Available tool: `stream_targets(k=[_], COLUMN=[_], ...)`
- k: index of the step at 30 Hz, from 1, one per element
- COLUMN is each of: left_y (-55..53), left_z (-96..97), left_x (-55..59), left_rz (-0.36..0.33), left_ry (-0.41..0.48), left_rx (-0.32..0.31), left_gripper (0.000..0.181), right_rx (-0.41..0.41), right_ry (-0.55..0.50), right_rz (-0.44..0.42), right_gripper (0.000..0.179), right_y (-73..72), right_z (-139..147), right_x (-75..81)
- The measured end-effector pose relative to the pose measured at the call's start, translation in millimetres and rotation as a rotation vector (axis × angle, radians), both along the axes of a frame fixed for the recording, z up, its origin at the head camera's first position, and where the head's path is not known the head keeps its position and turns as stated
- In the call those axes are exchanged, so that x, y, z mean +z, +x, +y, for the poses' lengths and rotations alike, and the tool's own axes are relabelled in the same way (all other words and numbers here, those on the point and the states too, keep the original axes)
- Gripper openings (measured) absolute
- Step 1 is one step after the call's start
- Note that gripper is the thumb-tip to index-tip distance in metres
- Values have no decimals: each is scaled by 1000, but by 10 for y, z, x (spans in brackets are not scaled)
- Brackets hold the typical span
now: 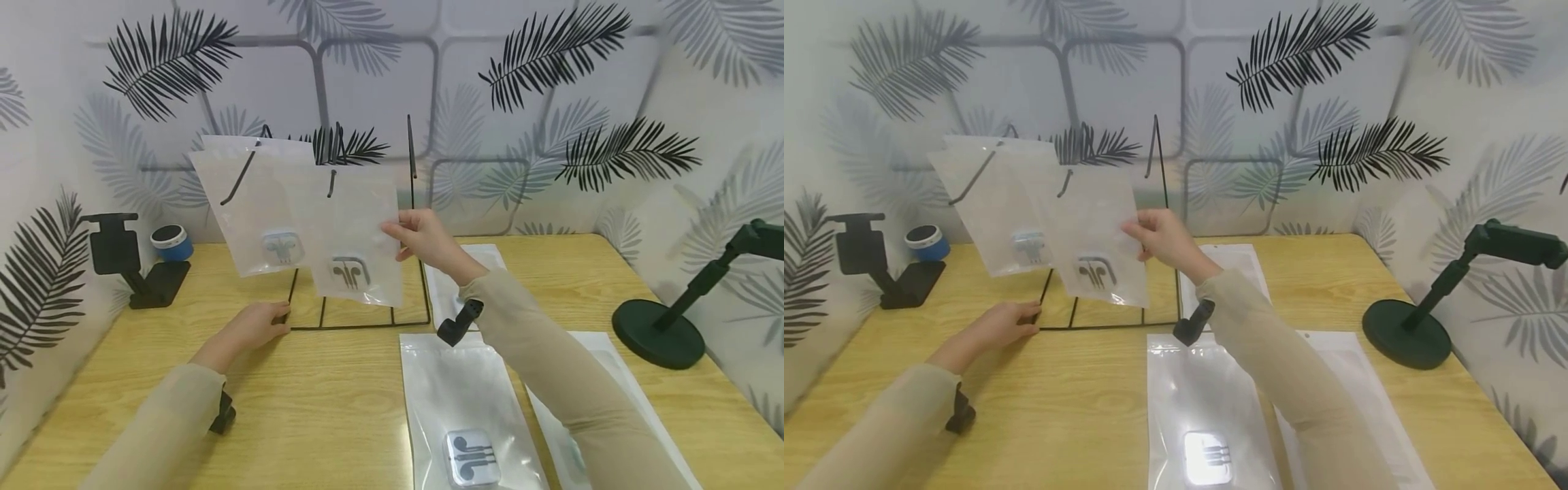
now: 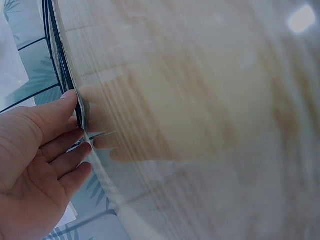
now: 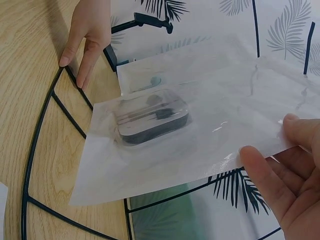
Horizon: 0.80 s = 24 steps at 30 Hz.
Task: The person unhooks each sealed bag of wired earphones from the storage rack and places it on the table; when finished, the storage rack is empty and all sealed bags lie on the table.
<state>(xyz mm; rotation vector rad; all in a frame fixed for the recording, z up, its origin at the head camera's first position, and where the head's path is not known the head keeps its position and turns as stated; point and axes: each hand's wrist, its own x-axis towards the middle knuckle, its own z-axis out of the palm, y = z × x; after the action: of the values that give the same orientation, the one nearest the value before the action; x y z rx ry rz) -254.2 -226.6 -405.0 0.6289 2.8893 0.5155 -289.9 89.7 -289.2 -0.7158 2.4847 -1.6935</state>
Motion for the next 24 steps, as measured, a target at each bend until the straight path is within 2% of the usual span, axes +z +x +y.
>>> stream_targets(k=[13,19,24], left_y=[-33,-39,-37], left_z=[2,-4,-6], left_x=[-30,-31,-37], left_rz=[12,11,12], left_ry=[-22,-25,-28], left_rx=[5,5,3], left_gripper=[47,47,47], right_rx=[10,40,75], right_ry=[39,49,50], right_rz=[94,131,143], right_gripper=[27,34,32], right_y=[114,209,286], right_z=[76,103,115], right_x=[23,51,59])
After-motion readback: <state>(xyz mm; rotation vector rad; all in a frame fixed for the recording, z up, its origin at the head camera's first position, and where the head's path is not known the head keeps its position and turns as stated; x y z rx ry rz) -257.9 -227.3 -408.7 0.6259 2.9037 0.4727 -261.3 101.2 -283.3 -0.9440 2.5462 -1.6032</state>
